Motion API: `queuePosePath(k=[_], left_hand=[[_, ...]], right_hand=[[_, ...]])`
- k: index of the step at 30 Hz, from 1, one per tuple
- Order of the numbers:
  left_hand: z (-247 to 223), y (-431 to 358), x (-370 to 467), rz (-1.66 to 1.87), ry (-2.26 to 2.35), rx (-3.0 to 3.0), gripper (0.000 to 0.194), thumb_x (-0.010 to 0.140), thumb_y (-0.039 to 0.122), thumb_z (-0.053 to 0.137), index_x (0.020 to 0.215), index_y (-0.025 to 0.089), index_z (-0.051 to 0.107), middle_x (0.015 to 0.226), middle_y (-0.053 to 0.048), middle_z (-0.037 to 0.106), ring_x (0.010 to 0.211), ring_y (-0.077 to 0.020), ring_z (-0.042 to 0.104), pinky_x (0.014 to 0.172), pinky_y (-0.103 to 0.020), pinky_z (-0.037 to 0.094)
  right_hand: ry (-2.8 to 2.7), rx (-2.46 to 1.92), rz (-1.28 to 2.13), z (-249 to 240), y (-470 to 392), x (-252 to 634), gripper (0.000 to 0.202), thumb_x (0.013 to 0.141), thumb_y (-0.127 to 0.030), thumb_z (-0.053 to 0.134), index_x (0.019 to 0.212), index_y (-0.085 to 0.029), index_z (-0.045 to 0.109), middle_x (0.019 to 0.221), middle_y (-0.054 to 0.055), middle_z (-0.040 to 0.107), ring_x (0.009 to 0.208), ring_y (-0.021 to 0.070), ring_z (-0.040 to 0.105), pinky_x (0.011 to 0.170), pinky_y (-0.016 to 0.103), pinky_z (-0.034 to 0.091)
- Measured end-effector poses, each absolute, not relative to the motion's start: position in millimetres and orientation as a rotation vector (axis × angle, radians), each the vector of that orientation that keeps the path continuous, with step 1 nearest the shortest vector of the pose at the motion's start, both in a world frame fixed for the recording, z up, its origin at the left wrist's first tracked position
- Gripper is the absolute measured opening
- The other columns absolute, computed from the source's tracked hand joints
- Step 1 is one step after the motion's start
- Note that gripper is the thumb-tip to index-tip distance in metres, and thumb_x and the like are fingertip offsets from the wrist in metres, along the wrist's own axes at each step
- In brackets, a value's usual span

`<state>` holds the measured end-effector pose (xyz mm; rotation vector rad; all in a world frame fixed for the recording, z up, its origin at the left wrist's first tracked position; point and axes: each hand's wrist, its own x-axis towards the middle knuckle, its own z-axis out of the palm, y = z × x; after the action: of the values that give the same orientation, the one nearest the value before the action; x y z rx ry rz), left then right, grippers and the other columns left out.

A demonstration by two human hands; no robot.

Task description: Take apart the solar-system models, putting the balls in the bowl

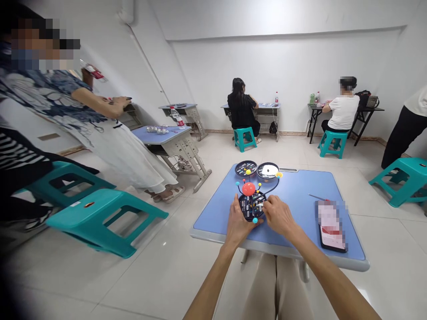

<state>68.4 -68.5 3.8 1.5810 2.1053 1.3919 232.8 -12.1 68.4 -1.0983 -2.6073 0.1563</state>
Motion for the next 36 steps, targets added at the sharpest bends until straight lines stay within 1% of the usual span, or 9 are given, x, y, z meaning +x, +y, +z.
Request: queuePosePath(k=[2,4,9,14,17,22,29,34,36], left_hand=[[4,-70,68,1.399,2.073,1.576,0.128,0.053,0.041,0.083,0.153,0.019,0.006,0.149,-0.020,0.034,0.140,-0.0397,0.033,0.111,-0.058,0.033],[5,-72,67,1.408,2.037,1.536,0.126,0.055,0.039,0.083,0.153,0.019,0.006,0.151,-0.020,0.034,0.140,-0.0372,0.035,0.111,-0.055,0.034],[10,-75,69,1.432,2.008,1.422,0.124,0.056,0.035,0.082,0.153,0.020,0.007,0.145,-0.019,0.045,0.134,-0.0335,0.045,0.108,-0.049,0.040],[15,-75,73,1.414,2.051,1.401,0.123,0.056,0.037,0.083,0.153,0.019,0.009,0.148,-0.020,0.042,0.135,-0.0334,0.044,0.107,-0.048,0.041],[19,-74,75,1.388,2.083,1.407,0.123,0.056,0.038,0.083,0.153,0.017,0.010,0.149,-0.020,0.040,0.136,-0.0334,0.043,0.106,-0.046,0.043],[25,-75,76,1.351,2.103,1.355,0.120,0.059,0.037,0.081,0.154,0.016,0.011,0.148,-0.020,0.043,0.135,-0.0325,0.044,0.106,-0.046,0.043],[22,-75,73,1.352,2.099,1.362,0.120,0.058,0.040,0.082,0.153,0.017,0.012,0.149,-0.019,0.042,0.135,-0.0328,0.045,0.105,-0.045,0.043],[22,-75,71,1.338,2.104,1.392,0.117,0.058,0.040,0.082,0.152,0.019,0.015,0.147,-0.018,0.043,0.133,-0.0319,0.047,0.103,-0.045,0.045],[22,-74,71,1.342,2.117,1.399,0.117,0.059,0.043,0.082,0.152,0.020,0.014,0.146,-0.018,0.044,0.132,-0.0325,0.048,0.103,-0.046,0.045]], right_hand=[[-2.585,-0.801,0.213,62,-13,239,0.024,0.098,-0.023,0.044,0.101,-0.019,0.067,0.108,0.010,0.064,0.102,0.0214,0.053,0.081,0.030,0.043],[-2.553,-0.660,0.246,56,-12,241,0.021,0.097,-0.024,0.048,0.098,-0.020,0.068,0.107,0.009,0.065,0.104,0.0223,0.050,0.085,0.033,0.042],[-2.521,-0.633,0.277,44,-8,233,0.021,0.096,-0.023,0.051,0.085,-0.020,0.068,0.094,0.007,0.067,0.097,0.0209,0.051,0.083,0.034,0.036],[-2.430,-0.634,0.431,37,-4,226,0.023,0.094,-0.016,0.049,0.076,-0.019,0.062,0.086,0.004,0.064,0.088,0.0180,0.049,0.078,0.032,0.035],[-2.359,-0.597,0.535,35,-5,224,0.019,0.088,-0.010,0.050,0.075,-0.020,0.060,0.083,0.004,0.060,0.086,0.0185,0.048,0.077,0.031,0.039],[-2.157,-0.584,0.619,29,-13,218,0.008,0.082,-0.014,0.059,0.079,-0.021,0.060,0.086,0.004,0.061,0.087,0.0205,0.049,0.077,0.034,0.042],[-2.017,-0.534,0.773,17,-9,211,0.019,0.083,-0.008,0.052,0.071,-0.021,0.059,0.079,0.003,0.061,0.084,0.0197,0.050,0.075,0.033,0.043],[-2.091,-0.428,0.795,19,7,215,0.020,0.088,-0.013,0.053,0.071,-0.020,0.061,0.078,0.004,0.062,0.082,0.0191,0.051,0.078,0.035,0.044],[-2.108,-0.416,0.793,20,12,217,0.020,0.089,-0.016,0.053,0.073,-0.021,0.063,0.079,0.004,0.062,0.083,0.0194,0.053,0.078,0.035,0.046]])
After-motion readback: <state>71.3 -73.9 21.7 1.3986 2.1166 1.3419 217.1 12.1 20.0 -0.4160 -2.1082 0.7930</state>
